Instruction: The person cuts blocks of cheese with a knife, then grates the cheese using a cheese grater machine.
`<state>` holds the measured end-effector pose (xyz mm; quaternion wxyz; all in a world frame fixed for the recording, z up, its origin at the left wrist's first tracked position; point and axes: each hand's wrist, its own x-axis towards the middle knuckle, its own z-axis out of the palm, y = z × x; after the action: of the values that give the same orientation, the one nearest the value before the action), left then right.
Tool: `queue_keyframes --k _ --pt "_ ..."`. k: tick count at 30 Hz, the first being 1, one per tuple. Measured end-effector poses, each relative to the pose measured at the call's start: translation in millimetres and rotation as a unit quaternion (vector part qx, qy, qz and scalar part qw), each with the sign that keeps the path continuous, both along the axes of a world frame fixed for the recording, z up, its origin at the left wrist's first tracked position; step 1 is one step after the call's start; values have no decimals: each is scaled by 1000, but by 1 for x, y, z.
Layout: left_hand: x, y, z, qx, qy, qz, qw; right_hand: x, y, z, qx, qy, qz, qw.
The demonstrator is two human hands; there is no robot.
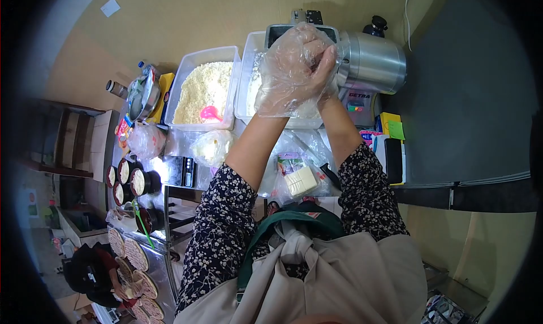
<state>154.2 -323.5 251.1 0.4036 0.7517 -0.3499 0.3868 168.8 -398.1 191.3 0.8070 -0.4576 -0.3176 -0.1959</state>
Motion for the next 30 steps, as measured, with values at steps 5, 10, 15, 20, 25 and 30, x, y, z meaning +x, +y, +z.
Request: queue_keyframes --k 5,10,15,20,25,30 --pt "1 -1 -8 -27 -14 -9 999 2 -3 -3 -51 -40 -66 996" --pt "-2 1 -15 -16 -8 -6 1000 3 -7 -2 -100 -81 -128 983" --pt "-14 4 -24 -17 -3 -7 1000 -8 2 -8 -142 -128 -192 963" --pt "-11 1 -16 -6 9 0 1000 4 -6 -9 -189 -166 -248 935" --pt "-10 8 -16 24 4 -15 1000 10 -11 -11 -239 -197 -299 903" --pt "-46 31 -30 -8 52 -13 999 16 -16 -14 -293 -210 -334 871"
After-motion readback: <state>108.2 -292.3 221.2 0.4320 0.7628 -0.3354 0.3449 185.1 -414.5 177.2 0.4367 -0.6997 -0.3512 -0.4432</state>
